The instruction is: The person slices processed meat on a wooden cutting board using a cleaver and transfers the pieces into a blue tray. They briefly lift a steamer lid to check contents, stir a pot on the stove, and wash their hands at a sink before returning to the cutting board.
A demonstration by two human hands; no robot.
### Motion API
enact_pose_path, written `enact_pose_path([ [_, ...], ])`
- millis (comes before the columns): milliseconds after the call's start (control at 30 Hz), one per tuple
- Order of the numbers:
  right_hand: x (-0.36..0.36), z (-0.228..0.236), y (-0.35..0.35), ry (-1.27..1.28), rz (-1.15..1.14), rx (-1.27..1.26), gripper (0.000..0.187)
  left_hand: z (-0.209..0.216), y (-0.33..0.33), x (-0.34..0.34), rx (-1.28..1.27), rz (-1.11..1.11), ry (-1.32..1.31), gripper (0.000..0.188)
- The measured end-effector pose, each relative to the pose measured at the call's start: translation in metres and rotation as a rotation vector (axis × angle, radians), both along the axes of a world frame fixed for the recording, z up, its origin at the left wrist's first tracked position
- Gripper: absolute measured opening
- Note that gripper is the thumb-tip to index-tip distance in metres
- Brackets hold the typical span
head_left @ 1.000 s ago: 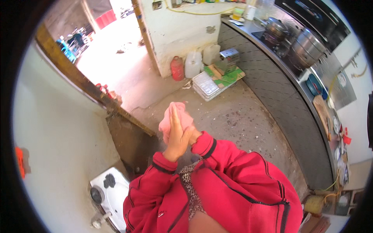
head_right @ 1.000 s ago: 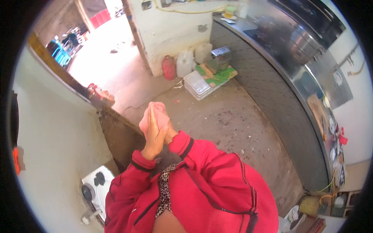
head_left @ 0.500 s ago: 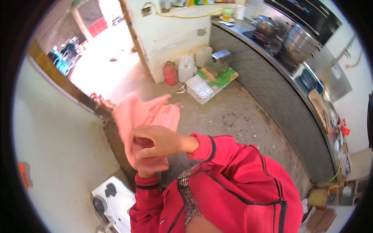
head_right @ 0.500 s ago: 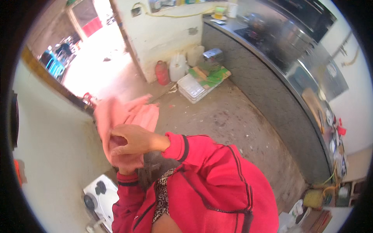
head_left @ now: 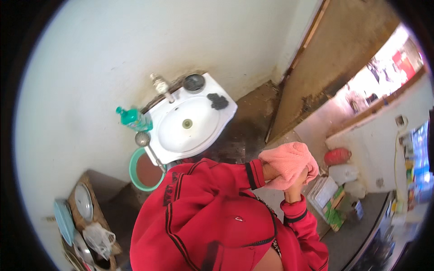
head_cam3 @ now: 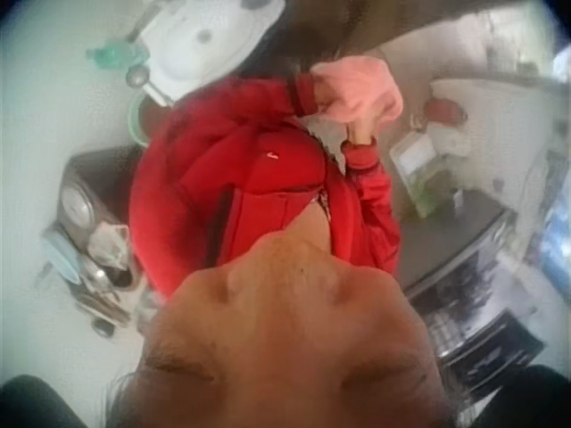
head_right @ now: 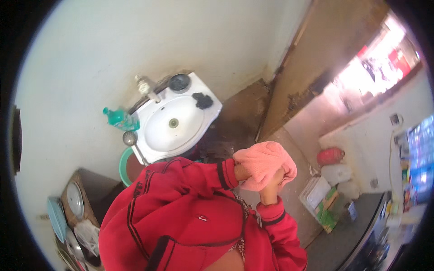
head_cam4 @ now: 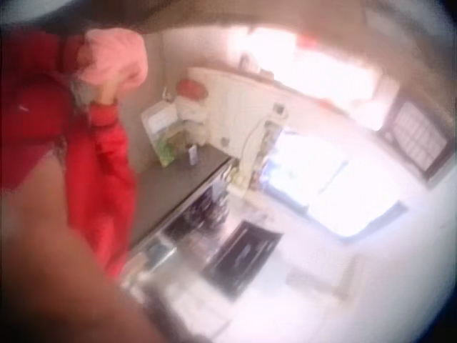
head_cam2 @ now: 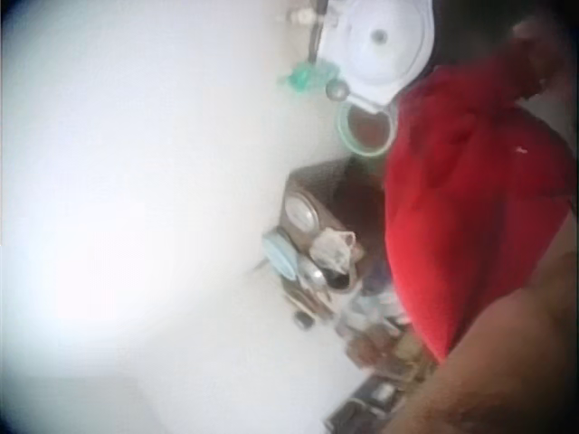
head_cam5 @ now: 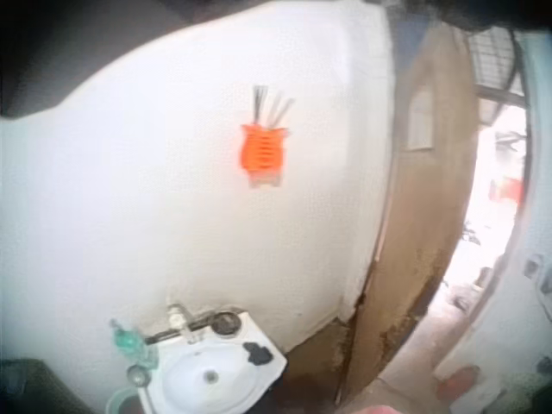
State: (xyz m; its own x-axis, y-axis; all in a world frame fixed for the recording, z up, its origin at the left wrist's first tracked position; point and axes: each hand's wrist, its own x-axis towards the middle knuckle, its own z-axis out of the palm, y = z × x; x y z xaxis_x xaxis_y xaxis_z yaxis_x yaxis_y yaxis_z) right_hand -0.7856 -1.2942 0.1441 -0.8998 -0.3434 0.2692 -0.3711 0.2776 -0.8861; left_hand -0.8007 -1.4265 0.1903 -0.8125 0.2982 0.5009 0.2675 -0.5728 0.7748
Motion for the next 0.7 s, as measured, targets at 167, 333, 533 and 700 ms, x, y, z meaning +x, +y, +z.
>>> enact_pose_path([
  [167, -0.021, -0.012, -0.050, 0.201, 0.257, 0.025, 0.033, -0.040, -0.037, 0.006, -0.387, 0.836, 0.236, 0.017],
  [333, -0.006, 0.052, -0.081, 0.160, 0.283, 0.160, 0.030, 0.029, -0.164, 0.030, -1.243, 0.789, 0.102, 0.021],
  [533, -0.019, 0.018, -0.057, -0.066, 0.246, 0.304, 0.026, 0.084, -0.328, 0.032, -1.429, 1.485, 0.475, 0.030],
  [700, -0.009, -0.023, -0.034, -0.197, 0.290, 0.370, 0.022, 0.131, -0.468, 0.003, -1.031, 1.428, -0.190, 0.028],
])
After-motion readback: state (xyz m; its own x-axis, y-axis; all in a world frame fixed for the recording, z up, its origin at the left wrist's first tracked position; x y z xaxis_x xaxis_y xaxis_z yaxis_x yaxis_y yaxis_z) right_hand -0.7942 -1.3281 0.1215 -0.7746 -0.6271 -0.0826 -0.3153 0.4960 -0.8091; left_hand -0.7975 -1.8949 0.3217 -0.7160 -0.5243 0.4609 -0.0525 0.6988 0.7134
